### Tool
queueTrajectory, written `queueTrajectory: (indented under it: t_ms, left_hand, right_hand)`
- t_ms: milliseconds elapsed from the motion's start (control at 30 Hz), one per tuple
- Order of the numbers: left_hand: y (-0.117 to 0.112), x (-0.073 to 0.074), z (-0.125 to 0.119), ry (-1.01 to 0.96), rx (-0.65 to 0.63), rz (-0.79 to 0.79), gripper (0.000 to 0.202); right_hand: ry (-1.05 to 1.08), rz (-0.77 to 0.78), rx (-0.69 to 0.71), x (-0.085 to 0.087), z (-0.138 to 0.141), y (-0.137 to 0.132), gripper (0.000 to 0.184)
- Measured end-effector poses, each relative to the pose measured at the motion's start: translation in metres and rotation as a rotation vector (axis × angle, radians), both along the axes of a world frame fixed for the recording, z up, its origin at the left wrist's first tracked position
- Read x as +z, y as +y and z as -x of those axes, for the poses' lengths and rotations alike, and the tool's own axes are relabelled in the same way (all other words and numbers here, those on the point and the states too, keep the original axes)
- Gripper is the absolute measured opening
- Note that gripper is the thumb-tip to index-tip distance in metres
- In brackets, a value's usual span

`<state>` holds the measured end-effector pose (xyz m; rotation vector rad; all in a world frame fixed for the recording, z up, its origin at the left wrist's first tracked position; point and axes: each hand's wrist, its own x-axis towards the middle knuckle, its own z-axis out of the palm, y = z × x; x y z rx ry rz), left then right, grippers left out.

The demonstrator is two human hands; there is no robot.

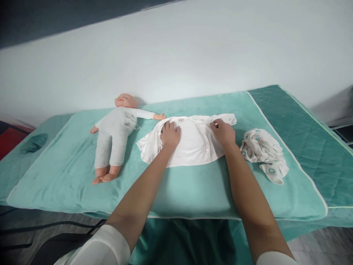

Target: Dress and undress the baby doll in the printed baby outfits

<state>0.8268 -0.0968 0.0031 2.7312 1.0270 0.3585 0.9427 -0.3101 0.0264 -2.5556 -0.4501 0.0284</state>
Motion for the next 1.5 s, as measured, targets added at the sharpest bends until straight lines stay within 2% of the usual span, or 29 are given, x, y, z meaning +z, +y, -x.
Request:
queueTrajectory:
  t_ms: [133,200,300,400,500,700,800,900,1133,1333,1500]
  left_hand:
    - [-0.001,0.001,0.0,0.003,-0.005,-0.005,0.048]
    - [-0.001,0.002,0.001,0.003,0.0,-0.009,0.048]
    - [-0.001,0.002,0.001,0.002,0.007,-0.008,0.048]
    - [0.0,0.0,0.0,0.003,0.007,-0.009,0.048]
    - [0.0,0.0,0.0,0.008,0.009,-0.028,0.048]
    - [-0.001,0.002,0.0,0.02,0.006,-0.026,0.048]
    - [-0.002,0.003,0.001,0.026,0.008,-0.025,0.048]
    - [-0.002,0.003,0.001,0.025,0.001,-0.025,0.048]
    - [-0.002,0.003,0.001,0.018,0.004,-0.021,0.047]
    - [-0.003,0.004,0.001,0.021,0.013,-0.008,0.047]
    - [-0.002,0.001,0.001,-0.029,0.003,-0.006,0.045]
  right_hand:
    - [-0.011,-0.032,0.111,-0.001,-0.004,0.002,0.037]
    - [-0.024,-0.076,0.118,-0.001,-0.01,0.006,0.033]
    - [-0.023,-0.113,0.033,-0.002,-0.021,0.012,0.035]
    - [-0.01,-0.021,-0.061,-0.003,-0.026,0.014,0.039]
    - [-0.006,0.065,-0.077,-0.002,-0.021,0.012,0.042]
    - [-0.41,-0.079,0.058,0.004,0.002,0.011,0.034]
    - [-0.33,-0.159,0.195,0.002,0.013,0.016,0.026]
    - [-0.241,-0.164,0.323,-0.008,0.018,0.025,0.027]
    - [-0.323,-0.047,0.439,-0.024,0.008,0.033,0.045]
    - [-0.297,0.142,0.428,-0.034,0.006,0.036,0.064]
    - [-0.307,0.221,0.416,-0.037,0.008,0.039,0.066]
